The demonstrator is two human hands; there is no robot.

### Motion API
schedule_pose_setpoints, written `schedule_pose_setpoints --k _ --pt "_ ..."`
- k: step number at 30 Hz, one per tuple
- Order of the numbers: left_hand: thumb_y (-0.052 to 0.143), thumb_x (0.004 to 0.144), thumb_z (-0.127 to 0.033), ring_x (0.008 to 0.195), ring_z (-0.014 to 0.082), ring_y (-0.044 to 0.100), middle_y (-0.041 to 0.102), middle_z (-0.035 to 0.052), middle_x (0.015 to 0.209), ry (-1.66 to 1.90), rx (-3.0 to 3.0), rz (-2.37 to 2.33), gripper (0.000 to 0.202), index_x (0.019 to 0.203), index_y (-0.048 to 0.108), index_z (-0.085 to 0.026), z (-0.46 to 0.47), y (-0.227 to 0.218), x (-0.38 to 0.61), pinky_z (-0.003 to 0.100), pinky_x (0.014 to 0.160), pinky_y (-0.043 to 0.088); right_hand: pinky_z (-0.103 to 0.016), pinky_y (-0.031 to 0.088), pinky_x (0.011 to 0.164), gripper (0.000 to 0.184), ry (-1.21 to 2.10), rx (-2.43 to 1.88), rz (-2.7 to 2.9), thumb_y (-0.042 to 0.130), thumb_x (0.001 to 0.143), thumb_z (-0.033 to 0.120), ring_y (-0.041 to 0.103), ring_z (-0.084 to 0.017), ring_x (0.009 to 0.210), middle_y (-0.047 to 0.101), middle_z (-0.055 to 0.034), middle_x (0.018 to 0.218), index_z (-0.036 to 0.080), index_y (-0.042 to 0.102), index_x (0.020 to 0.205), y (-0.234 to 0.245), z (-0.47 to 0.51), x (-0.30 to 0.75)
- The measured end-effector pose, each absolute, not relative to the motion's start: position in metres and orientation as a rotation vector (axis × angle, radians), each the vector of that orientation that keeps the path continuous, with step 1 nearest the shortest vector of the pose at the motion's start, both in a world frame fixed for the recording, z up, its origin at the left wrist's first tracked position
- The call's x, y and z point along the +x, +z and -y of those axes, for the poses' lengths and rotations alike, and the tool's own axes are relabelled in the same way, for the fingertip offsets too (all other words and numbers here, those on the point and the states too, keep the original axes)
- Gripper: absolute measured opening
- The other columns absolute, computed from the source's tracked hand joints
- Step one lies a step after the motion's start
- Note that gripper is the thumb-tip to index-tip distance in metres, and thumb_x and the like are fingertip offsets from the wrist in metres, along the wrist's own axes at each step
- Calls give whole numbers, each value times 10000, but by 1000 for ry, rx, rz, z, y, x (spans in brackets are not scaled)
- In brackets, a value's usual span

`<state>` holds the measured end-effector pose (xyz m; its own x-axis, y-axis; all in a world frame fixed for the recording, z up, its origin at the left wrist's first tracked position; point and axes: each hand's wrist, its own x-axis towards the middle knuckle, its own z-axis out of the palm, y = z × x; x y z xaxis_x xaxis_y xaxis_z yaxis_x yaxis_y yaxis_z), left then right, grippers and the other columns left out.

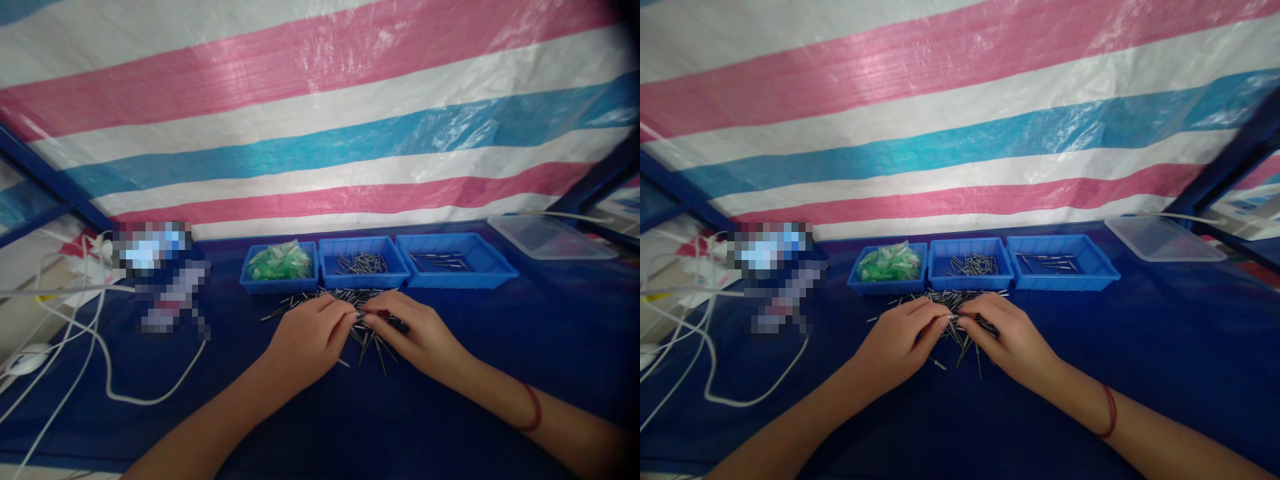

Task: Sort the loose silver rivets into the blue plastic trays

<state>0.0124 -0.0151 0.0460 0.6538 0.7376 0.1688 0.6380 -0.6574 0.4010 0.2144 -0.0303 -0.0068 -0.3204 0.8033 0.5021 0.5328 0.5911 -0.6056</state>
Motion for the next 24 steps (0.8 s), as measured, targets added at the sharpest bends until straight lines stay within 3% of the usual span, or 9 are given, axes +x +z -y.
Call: schedule_pose_setpoints --k 6,11,17,24 --pt "386 963 -266 826 147 587 618 36 905 523 2498 -1053 244 938 614 -183 17 30 19 240 720 443 -279 448 638 117 676 -1137 1823 541 895 305 557 -146 712 617 -25 794 209 609 888 -2 32 214" --pt "416 955 -262 814 146 576 611 34 884 505 2515 -997 226 905 617 -172 17 25 22 244 728 436 -284 445 662 145 824 -1121 1752 532 899 325 563 -156 755 612 -28 802 209 614 864 -2 34 214" --pt "440 952 -281 902 152 571 610 49 977 536 2437 -903 207 977 607 -162 17 21 24 245 801 438 -304 444 701 110 734 -1048 1853 538 897 259 567 -154 747 619 -28 792 213 627 853 0 34 214" --pt "476 937 -303 828 134 556 582 19 879 631 2328 -996 191 864 594 -171 17 20 26 232 743 422 -299 447 668 51 626 -1023 1859 567 874 219 570 -153 743 617 -26 804 219 611 849 2 35 214"
